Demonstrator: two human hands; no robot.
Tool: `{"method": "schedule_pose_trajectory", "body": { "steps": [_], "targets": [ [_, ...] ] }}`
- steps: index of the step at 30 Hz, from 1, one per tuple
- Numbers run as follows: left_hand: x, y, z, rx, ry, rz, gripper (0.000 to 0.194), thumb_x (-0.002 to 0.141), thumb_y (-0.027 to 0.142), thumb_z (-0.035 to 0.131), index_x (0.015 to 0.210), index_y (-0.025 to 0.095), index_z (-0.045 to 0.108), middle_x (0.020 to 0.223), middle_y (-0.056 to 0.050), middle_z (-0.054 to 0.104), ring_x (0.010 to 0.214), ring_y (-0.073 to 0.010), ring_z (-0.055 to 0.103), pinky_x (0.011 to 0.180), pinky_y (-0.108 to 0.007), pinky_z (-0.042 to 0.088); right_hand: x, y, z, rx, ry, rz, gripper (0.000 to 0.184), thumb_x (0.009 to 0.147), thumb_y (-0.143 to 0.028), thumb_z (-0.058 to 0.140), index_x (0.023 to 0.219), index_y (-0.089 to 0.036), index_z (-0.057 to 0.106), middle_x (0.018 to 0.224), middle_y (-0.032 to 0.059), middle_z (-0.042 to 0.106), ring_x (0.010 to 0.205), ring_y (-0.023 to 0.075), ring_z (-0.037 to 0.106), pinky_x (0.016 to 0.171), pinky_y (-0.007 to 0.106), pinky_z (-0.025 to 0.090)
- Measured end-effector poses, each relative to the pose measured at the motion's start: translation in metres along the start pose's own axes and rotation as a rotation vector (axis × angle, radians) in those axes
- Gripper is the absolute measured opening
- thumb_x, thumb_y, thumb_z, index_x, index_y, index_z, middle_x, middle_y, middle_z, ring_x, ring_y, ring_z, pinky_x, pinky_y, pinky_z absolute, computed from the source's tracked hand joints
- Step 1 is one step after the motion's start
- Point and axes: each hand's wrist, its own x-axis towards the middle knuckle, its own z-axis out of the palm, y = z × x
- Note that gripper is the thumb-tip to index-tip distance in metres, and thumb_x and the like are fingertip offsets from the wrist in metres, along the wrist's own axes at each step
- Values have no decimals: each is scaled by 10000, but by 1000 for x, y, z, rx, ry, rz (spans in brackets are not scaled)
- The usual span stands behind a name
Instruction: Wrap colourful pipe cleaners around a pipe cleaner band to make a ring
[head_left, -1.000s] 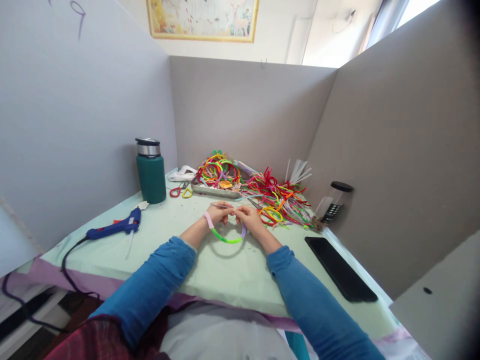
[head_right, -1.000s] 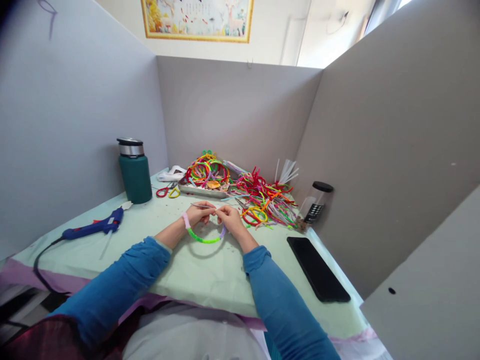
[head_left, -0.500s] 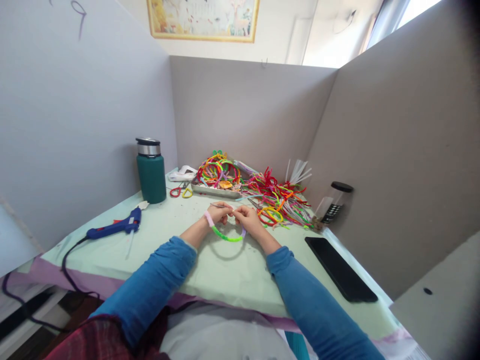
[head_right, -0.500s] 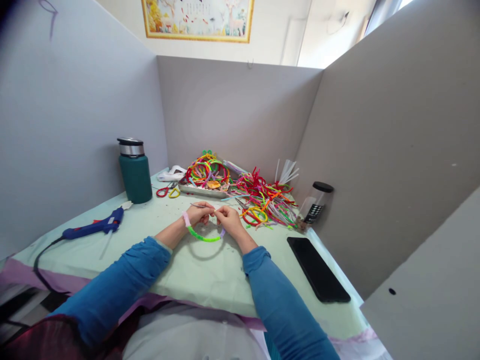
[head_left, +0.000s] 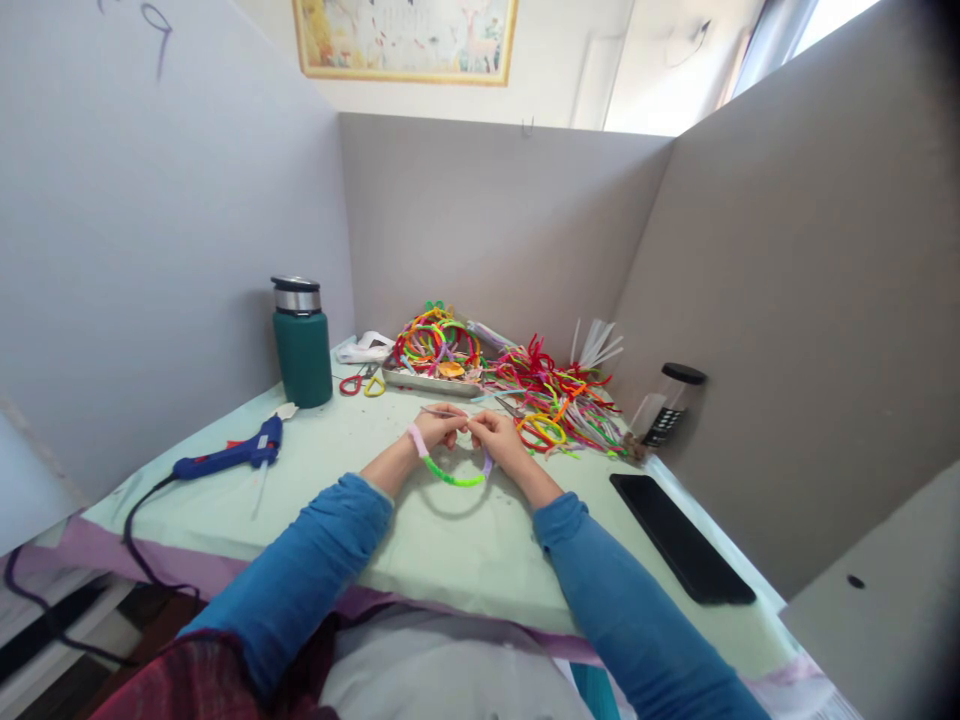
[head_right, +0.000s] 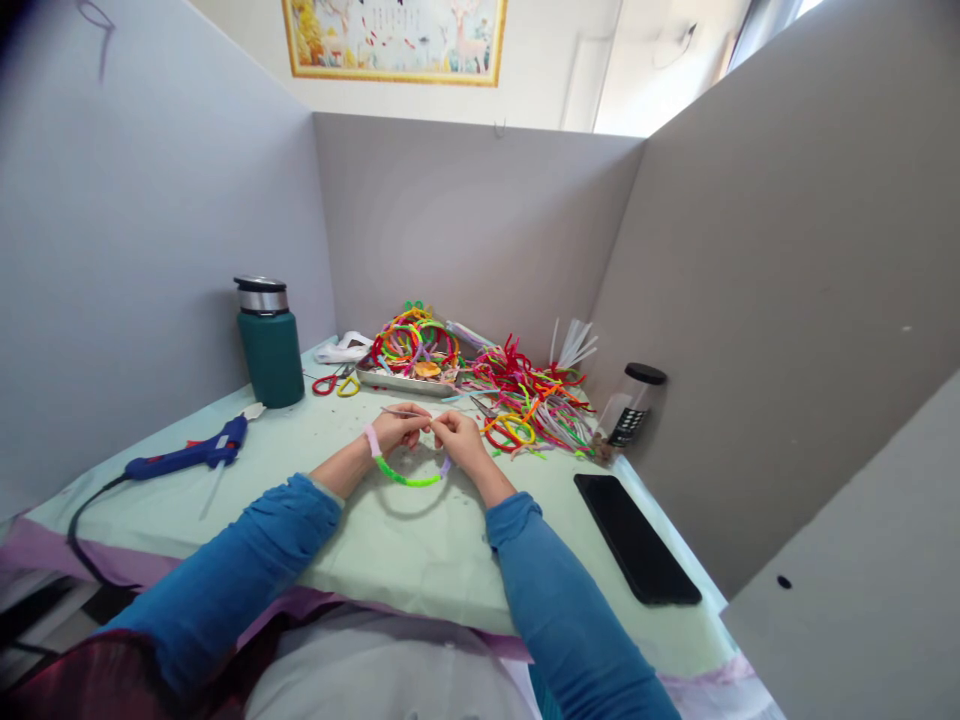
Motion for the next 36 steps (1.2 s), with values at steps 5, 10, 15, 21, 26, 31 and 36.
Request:
{"method": "schedule_pose_trajectory", "body": {
  "steps": [5,10,15,21,26,31,36],
  "targets": [
    [1,0,0,8,-14,14,304,622,288,773,777,128,565,533,50,594,319,-59,449,357,-219,384,-1,-1,-1,0,1,6,229,729,-397,604,690,-173,582,507,-22,541,444,105,435,452,235,303],
    [1,0,2,31,25,17,215,655,223,729,734,131,551,504,51,584,303,-62,434,342,-217,379,0,1,0,-19,-7,-1,239,730,-407,608,683,-174,583,512,-16,546,454,109,444,463,239,313],
    [0,0,3,45,41,14,176,677,201,707,711,132,548,501,51,578,303,-56,432,349,-206,365,1,3,1,-19,-10,1,233,727,-404,607,678,-179,579,504,-19,540,441,108,428,453,239,302],
    [-3,3,4,41,28,5,207,668,222,728,722,137,547,500,56,575,305,-54,434,346,-198,352,1,6,0,-26,-5,-4,231,731,-404,604,685,-178,589,508,-19,541,449,109,439,458,238,307],
    [-4,4,5,39,27,4,208,672,223,724,720,138,540,502,52,579,303,-55,427,344,-204,364,1,5,0,-24,-8,-3,228,727,-399,599,680,-177,580,504,-19,538,447,109,439,457,237,306],
    [-3,2,4,50,36,-3,215,668,224,728,726,139,540,517,49,587,306,-56,431,339,-203,363,0,2,0,-39,-9,0,223,726,-392,590,681,-174,581,497,-22,532,434,104,419,448,236,296],
    [-2,0,3,53,35,9,255,647,256,753,729,139,542,511,53,584,303,-51,429,335,-194,351,-1,0,0,-54,-13,9,220,729,-389,589,686,-174,585,500,-24,533,438,104,422,449,234,301]
  ]
}}
